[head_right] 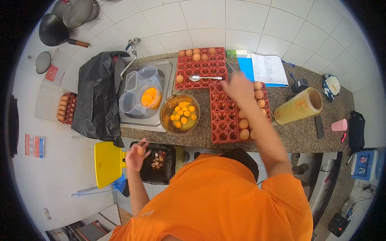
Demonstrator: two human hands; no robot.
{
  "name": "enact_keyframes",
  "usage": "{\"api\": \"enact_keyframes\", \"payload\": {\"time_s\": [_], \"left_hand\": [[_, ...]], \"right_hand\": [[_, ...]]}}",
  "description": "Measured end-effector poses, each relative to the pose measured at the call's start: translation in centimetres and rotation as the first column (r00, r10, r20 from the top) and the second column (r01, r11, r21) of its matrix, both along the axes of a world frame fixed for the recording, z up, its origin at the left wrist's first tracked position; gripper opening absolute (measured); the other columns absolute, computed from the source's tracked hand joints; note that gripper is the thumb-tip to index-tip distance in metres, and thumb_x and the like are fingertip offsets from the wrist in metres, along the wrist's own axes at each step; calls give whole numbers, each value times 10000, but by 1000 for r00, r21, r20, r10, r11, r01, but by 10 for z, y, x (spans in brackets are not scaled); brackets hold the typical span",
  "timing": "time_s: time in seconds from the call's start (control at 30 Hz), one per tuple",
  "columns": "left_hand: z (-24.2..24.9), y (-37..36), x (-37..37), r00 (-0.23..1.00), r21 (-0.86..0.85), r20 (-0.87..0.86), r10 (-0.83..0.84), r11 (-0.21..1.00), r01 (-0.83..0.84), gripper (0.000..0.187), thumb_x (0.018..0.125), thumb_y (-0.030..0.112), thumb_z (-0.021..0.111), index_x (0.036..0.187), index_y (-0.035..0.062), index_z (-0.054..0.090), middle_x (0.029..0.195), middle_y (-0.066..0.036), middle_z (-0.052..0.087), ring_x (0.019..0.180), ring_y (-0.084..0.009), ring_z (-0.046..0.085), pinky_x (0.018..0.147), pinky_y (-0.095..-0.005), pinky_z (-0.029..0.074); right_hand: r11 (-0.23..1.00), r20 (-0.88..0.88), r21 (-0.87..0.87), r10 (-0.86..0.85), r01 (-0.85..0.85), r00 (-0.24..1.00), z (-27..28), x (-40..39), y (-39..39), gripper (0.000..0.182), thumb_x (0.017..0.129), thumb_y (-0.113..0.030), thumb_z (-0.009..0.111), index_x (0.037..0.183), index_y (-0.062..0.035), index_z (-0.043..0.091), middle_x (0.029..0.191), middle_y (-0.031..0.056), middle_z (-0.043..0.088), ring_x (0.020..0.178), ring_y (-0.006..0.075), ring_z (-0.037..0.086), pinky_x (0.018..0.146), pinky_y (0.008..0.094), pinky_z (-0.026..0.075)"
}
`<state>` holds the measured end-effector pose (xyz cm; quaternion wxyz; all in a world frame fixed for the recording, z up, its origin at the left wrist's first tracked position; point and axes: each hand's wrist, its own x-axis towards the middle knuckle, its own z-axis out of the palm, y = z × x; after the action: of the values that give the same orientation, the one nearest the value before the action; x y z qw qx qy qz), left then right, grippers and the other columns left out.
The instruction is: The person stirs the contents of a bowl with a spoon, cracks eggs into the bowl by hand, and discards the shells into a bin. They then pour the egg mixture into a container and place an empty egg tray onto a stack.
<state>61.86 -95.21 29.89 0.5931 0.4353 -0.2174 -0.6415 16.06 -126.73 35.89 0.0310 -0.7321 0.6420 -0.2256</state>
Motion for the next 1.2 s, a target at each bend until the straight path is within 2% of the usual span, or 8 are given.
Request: {"api": "enact_keyframes", "payload": {"time_s": [0.1,0.33,0.47,0.6,0.87,1.03,1.13,1.2], "left_hand": [[-20,39,33,657,272,754,5,908,-319,463,946,413,646,1246,67,717,1524,-108,514,1422,-289,459,1131,-414,384],[1,-55,-48,408,-152,875,260,949,-277,259,915,97,724,1157,20,677,1189,-63,697,1101,-192,626,973,-343,480],[40,-117,-149,912,-42,405,58,998,-44,316,1007,160,651,1301,67,582,1262,-85,654,1156,-195,631,991,-357,514],[36,-149,-199,976,25,-123,-178,983,183,307,1084,226,536,1361,93,527,1339,-117,599,1159,-234,635,995,-382,533],[20,-157,-169,980,97,-173,100,992,-85,345,1139,267,380,1312,0,516,1230,-139,622,1110,-221,626,956,-375,533],[10,-167,-163,976,36,-177,127,992,-122,333,1123,227,415,1296,-40,514,1253,-127,608,1137,-219,619,1004,-368,525],[4,-161,-153,996,17,-49,73,997,-73,271,1067,118,510,1303,-13,530,1251,-116,608,1143,-219,625,1017,-365,522],[11,-159,-152,990,-4,142,-4,1000,5,371,985,24,608,1349,4,537,1274,-92,612,1154,-186,626,1024,-330,511]], "right_hand": [[954,-289,299,63,27,955,9,-23,-36,390,842,-377,784,1012,-29,733,947,148,738,946,357,731,820,463,602],[846,-362,533,215,13,907,27,-18,-61,432,775,-345,801,1065,-27,756,1077,182,760,1000,342,746,848,446,614],[579,248,487,626,-654,739,32,-2,-32,474,734,-383,838,1040,-34,745,976,145,750,872,283,718,796,381,576],[362,448,267,774,-893,448,27,69,49,439,777,-276,801,1131,-47,677,1018,152,669,997,307,658,894,403,521],[739,525,-485,674,-467,520,-5,126,103,500,851,-5,661,1316,-16,477,1248,245,519,1142,420,570,979,442,484],[715,473,-231,675,-660,566,-35,139,107,487,873,-31,649,1339,-16,507,1184,229,584,1149,382,614,979,431,506],[800,803,-23,372,-599,465,-50,138,91,463,882,-29,635,1329,-15,513,1055,158,640,1034,294,664,936,386,522],[593,951,310,-211,-743,228,-55,135,76,427,890,-51,643,1306,-23,547,977,92,658,950,217,668,880,345,535]]}}
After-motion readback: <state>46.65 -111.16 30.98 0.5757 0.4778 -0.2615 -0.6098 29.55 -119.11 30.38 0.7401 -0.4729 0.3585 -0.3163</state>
